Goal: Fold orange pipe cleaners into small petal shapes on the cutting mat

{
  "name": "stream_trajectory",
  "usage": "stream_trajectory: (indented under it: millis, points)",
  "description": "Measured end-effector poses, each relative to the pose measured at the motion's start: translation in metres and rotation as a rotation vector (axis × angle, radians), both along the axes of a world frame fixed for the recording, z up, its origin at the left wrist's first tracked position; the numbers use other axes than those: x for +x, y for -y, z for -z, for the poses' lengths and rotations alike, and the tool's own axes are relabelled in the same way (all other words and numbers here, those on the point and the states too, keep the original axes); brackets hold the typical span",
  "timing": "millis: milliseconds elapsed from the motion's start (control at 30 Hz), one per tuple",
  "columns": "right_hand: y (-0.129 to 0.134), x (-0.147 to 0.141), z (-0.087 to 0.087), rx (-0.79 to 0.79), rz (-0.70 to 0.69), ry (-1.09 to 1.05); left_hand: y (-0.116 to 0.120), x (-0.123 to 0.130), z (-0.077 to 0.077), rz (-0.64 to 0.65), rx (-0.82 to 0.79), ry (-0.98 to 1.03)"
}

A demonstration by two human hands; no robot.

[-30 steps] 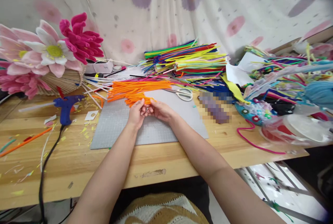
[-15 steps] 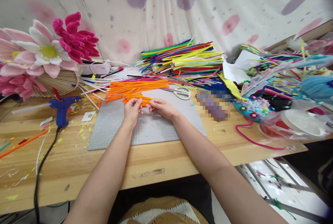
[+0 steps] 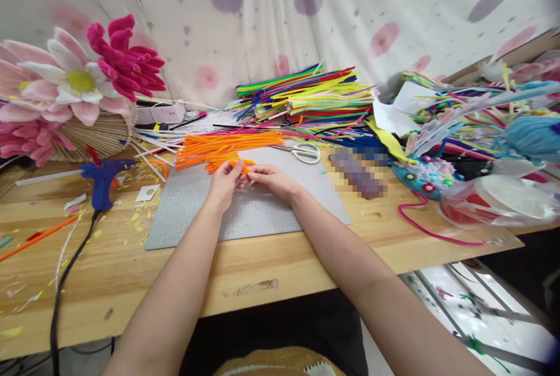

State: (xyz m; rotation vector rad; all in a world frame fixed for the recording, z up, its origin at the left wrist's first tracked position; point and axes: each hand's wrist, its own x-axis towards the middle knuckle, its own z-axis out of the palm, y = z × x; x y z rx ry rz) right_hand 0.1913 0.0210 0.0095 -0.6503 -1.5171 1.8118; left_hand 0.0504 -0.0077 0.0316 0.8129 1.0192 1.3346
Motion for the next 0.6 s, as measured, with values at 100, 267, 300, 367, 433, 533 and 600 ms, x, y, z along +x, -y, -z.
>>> stream_trajectory:
  millis: [100, 267, 300, 367, 433, 533, 600]
  points:
    - [-0.0029, -0.0033, 0.0039, 0.104, 0.118, 0.078, -0.0021, -0.0055, 0.0015, -0.039, -0.060, 0.033]
    - [-0.0076, -0.0060, 0.0089, 0.288, 0.214, 0.204, -0.0054, -0.0091, 0.0061, -0.106, -0.063, -0.039]
    - [-0.0080, -0.0060, 0.0092, 0.322, 0.213, 0.222, -0.0056, -0.0089, 0.0066, -0.114, -0.051, -0.072]
    - [-0.0082, -0.0062, 0.0096, 0.379, 0.198, 0.242, -0.0055, -0.0086, 0.0069, -0.122, -0.021, -0.136]
    - [-0.0077, -0.0066, 0.0102, 0.407, 0.192, 0.238, -0.0049, -0.0086, 0.0063, -0.115, 0.000, -0.171]
    - [-0.0060, -0.0076, 0.0110, 0.381, 0.161, 0.219, -0.0041, -0.0095, 0.0049, -0.058, 0.016, -0.153]
    - [-0.0045, -0.0085, 0.0107, 0.352, 0.132, 0.214, -0.0040, -0.0106, 0.0041, -0.014, 0.021, -0.135]
